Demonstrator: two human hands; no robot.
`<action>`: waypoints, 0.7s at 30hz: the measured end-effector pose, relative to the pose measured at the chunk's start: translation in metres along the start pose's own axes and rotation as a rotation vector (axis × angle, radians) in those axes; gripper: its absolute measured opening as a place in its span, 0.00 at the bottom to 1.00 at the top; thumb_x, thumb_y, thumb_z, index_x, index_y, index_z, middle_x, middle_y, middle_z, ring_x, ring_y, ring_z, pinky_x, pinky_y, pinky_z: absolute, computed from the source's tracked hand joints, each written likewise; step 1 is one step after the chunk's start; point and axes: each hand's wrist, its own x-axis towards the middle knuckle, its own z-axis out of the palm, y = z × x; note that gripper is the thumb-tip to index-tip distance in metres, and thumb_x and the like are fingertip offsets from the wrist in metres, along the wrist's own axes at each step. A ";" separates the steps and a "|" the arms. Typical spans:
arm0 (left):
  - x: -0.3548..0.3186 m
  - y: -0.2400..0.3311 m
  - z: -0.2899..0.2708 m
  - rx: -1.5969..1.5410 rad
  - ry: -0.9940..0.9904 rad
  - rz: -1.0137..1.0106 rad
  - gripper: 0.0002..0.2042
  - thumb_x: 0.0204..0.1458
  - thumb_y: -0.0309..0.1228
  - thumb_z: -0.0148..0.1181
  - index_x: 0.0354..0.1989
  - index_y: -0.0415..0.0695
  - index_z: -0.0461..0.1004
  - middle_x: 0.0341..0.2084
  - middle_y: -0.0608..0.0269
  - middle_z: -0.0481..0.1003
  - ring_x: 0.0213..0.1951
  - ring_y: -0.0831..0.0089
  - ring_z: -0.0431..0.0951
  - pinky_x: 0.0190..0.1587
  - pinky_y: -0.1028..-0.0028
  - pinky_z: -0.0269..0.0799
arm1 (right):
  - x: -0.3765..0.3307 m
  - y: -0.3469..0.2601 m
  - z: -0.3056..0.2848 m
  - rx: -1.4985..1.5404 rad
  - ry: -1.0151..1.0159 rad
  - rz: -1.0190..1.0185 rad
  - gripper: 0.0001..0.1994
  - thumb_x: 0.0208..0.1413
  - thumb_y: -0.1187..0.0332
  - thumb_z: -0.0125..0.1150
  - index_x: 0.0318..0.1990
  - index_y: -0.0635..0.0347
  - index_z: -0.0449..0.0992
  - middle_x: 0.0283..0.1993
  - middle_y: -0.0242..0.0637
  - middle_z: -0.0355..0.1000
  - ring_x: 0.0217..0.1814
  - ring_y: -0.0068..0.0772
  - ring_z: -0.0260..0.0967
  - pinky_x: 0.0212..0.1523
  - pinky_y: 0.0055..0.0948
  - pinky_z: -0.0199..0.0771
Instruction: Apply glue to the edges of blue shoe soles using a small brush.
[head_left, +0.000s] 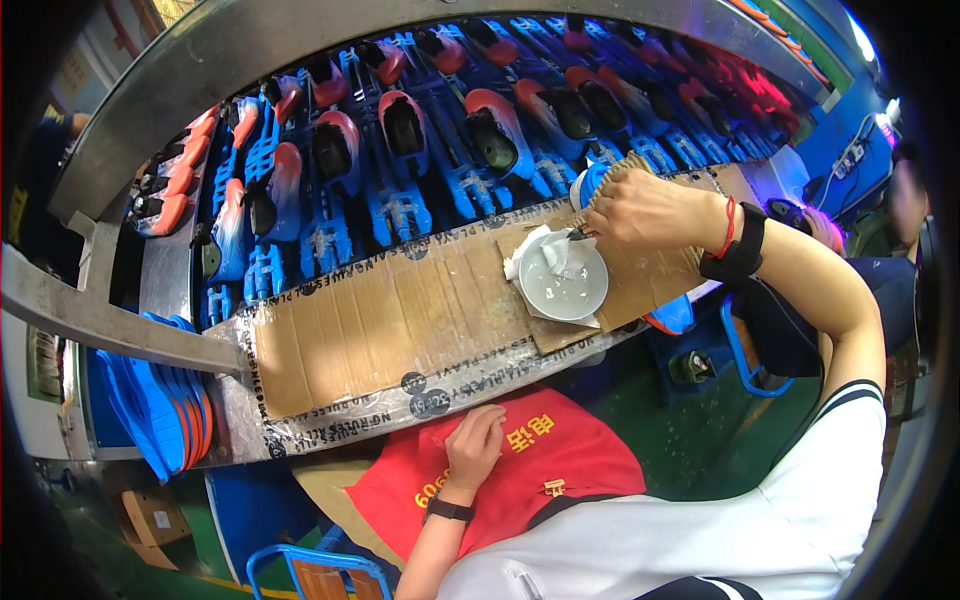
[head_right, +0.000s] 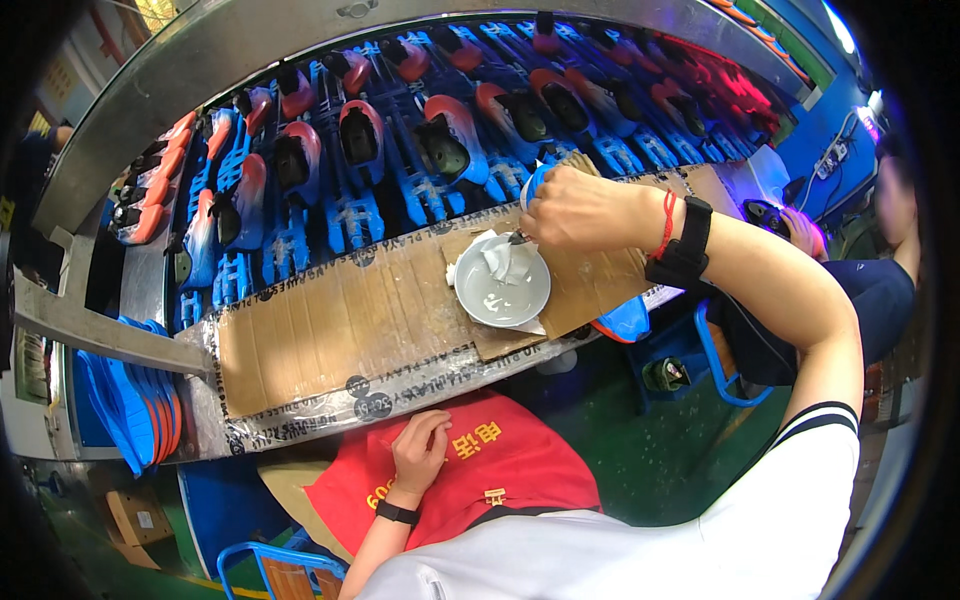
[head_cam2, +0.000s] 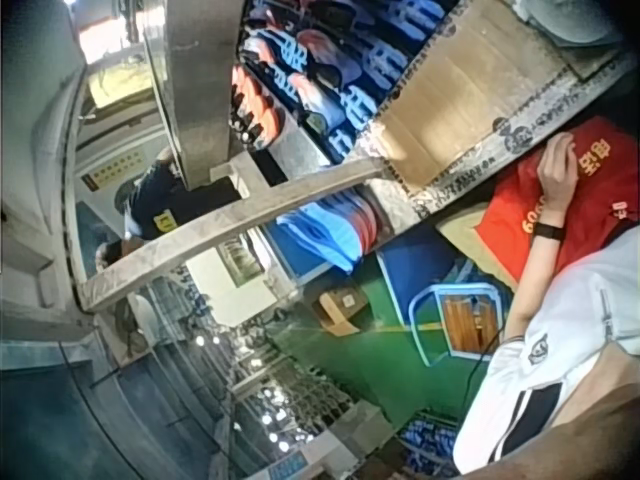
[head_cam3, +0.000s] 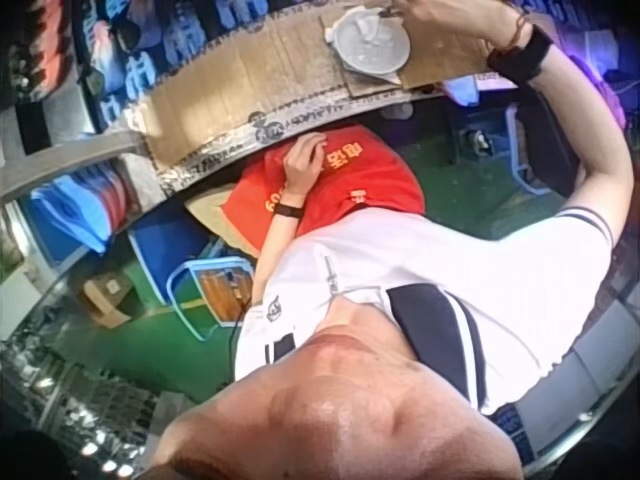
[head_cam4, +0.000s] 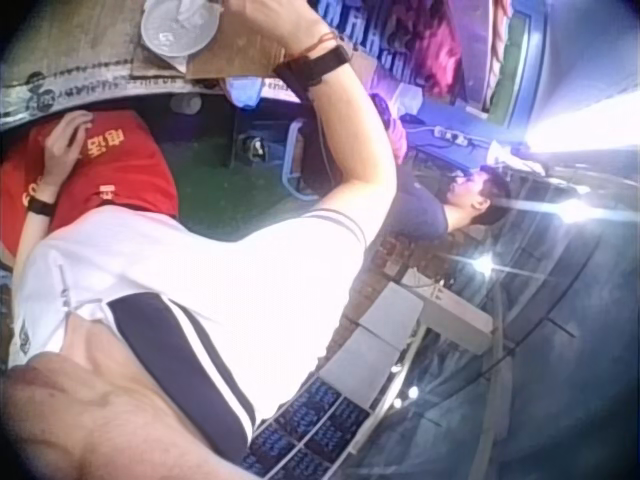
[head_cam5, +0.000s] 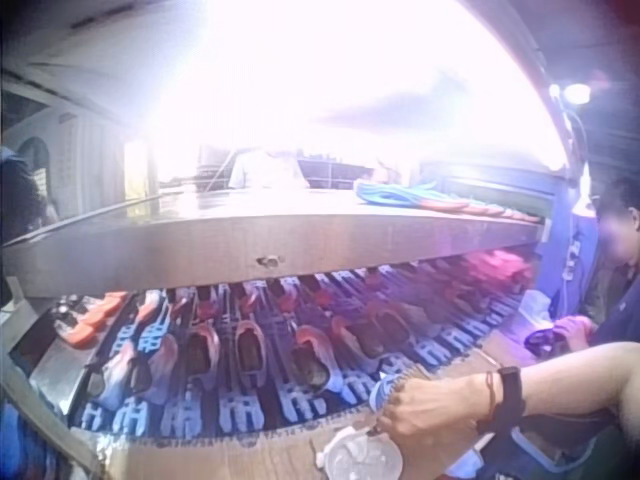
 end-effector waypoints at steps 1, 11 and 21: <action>-0.001 0.000 -0.001 0.010 0.002 -0.004 0.09 0.47 0.15 0.59 0.37 0.38 0.76 0.34 0.56 0.79 0.33 0.62 0.81 0.35 0.70 0.77 | 0.007 0.001 -0.002 0.029 0.025 -0.013 0.09 0.52 0.64 0.59 0.29 0.60 0.71 0.23 0.33 0.69 0.30 0.36 0.71 0.35 0.35 0.69; -0.002 0.001 0.000 0.034 -0.005 -0.012 0.09 0.47 0.16 0.59 0.37 0.38 0.77 0.34 0.55 0.79 0.34 0.62 0.81 0.36 0.70 0.78 | 0.041 -0.005 0.001 -0.004 0.197 -0.127 0.05 0.44 0.69 0.60 0.22 0.59 0.73 0.20 0.33 0.71 0.26 0.35 0.73 0.27 0.32 0.68; -0.002 0.002 -0.002 0.014 -0.001 -0.010 0.09 0.48 0.15 0.58 0.38 0.37 0.76 0.35 0.54 0.79 0.34 0.62 0.81 0.36 0.69 0.78 | 0.047 -0.025 0.010 0.131 0.171 -0.148 0.05 0.42 0.70 0.61 0.23 0.61 0.74 0.20 0.37 0.72 0.26 0.38 0.74 0.27 0.35 0.71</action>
